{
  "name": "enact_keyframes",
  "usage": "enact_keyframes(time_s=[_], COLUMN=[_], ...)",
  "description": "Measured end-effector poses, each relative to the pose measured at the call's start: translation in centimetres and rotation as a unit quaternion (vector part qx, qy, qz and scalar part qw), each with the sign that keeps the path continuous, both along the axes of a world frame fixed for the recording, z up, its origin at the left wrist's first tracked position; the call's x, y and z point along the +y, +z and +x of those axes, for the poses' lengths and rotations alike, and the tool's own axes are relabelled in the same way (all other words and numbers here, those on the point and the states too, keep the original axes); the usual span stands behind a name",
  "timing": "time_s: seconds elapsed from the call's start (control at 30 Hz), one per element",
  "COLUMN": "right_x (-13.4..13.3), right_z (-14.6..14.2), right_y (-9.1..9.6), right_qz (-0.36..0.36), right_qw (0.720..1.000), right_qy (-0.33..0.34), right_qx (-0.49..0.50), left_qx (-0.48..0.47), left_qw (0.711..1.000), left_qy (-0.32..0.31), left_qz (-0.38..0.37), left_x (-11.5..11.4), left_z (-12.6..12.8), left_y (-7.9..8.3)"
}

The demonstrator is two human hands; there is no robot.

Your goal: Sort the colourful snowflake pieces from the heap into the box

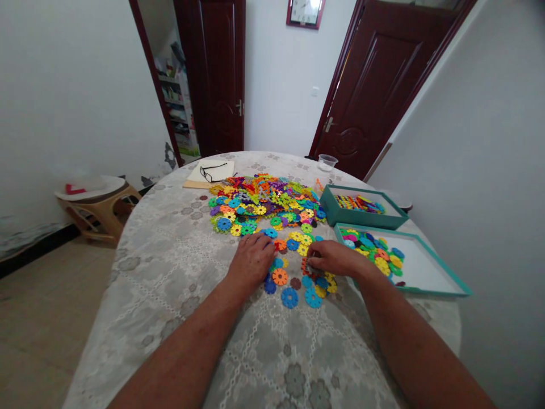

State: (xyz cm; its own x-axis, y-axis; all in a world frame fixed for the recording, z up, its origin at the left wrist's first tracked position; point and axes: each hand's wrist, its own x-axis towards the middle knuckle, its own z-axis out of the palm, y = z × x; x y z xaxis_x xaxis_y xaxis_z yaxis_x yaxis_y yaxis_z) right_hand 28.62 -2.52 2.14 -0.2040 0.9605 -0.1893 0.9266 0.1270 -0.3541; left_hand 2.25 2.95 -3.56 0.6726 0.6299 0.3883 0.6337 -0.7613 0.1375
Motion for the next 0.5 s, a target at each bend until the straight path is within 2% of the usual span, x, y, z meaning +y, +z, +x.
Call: enact_keyframes(time_s=[0.2, 0.37, 0.5], right_x=[0.2, 0.0, 0.4], right_z=[-0.2, -0.3, -0.1], right_y=[-0.7, -0.5, -0.4], right_qz=[0.014, 0.002, 0.055], right_qw=[0.999, 1.000, 0.996], right_qy=[0.002, 0.028, 0.009], right_qx=[-0.030, 0.014, 0.074], left_qx=[-0.085, -0.154, -0.180], left_qw=[0.996, 0.987, 0.978], left_qy=[0.025, 0.048, 0.060], left_qz=[-0.005, -0.027, -0.089], left_x=[0.2, -0.7, -1.4], left_z=[0.0, -0.1, -0.2], left_y=[1.0, 1.8, 2.0])
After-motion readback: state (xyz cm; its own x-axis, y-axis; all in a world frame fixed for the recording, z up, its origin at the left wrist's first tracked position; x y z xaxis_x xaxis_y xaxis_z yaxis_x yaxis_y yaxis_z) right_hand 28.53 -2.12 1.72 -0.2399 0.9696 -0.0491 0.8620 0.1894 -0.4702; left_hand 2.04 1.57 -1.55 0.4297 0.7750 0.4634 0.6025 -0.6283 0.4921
